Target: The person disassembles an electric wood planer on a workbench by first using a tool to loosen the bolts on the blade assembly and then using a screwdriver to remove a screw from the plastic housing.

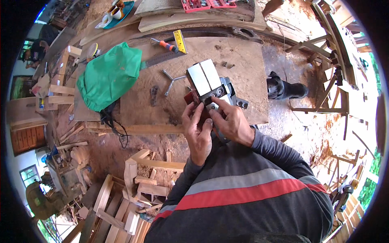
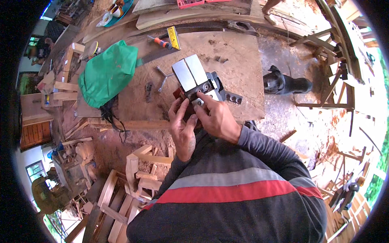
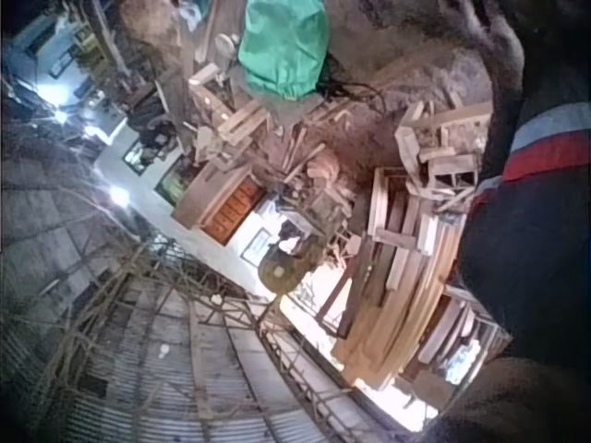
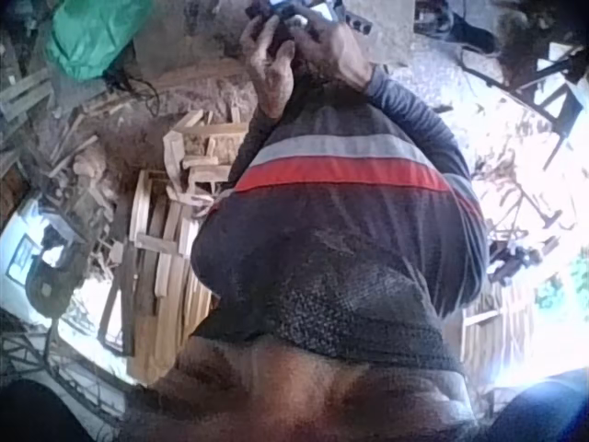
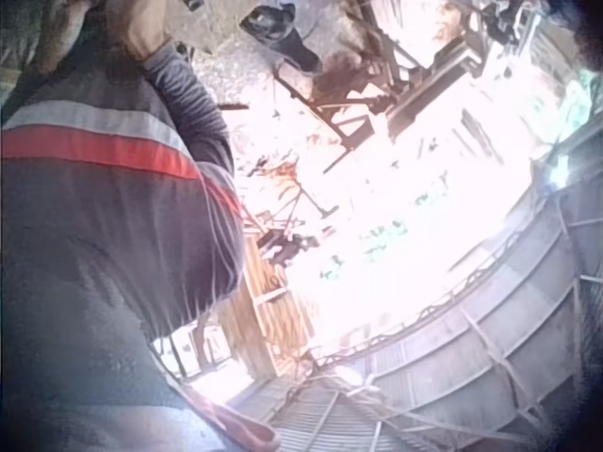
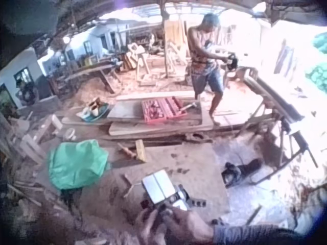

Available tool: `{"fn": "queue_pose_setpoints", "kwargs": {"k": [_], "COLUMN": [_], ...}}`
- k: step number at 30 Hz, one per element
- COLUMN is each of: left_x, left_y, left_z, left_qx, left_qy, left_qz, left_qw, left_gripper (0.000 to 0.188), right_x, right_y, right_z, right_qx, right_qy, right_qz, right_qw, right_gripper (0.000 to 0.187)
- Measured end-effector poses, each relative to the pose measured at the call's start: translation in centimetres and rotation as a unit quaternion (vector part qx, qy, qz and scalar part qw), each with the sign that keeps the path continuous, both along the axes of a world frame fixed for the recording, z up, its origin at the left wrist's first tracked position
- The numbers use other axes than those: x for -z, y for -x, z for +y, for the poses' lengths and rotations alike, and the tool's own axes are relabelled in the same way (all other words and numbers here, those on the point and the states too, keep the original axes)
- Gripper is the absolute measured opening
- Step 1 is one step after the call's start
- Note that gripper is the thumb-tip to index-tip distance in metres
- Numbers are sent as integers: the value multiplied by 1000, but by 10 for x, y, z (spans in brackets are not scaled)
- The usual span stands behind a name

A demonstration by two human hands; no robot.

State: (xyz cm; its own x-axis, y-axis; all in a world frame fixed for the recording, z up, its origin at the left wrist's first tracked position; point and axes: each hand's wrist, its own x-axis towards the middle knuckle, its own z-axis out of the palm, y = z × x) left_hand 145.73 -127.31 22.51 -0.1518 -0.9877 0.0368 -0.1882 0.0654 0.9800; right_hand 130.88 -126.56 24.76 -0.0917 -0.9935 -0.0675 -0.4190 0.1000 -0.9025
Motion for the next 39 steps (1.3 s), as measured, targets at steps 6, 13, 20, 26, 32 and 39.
{"fn": "queue_pose_setpoints", "kwargs": {"k": [6,13,20,26,32,39], "left_x": [-3,-12,6,41,63,44], "left_y": [5,13,27,56,54,41], "left_z": [-4,-25,-40,-40,-70,-97], "left_qx": [-21,-118,-129,-133,-168,-169], "left_qy": [-29,-106,-84,-27,39,35], "left_qz": [81,226,182,223,197,149], "left_qw": [996,961,971,965,965,974], "left_gripper": [43,28,35,36,38,33], "right_x": [9,12,69,107,126,115], "right_y": [-6,-3,37,46,22,42], "right_z": [-1,-2,-5,-10,-43,-61], "right_qx": [56,7,339,346,309,297], "right_qy": [-8,-12,2,-81,-60,-61], "right_qz": [-102,-110,-76,-164,-160,-89], "right_qw": [993,994,938,920,936,949], "right_gripper": [46,38,55,72,75,67]}}
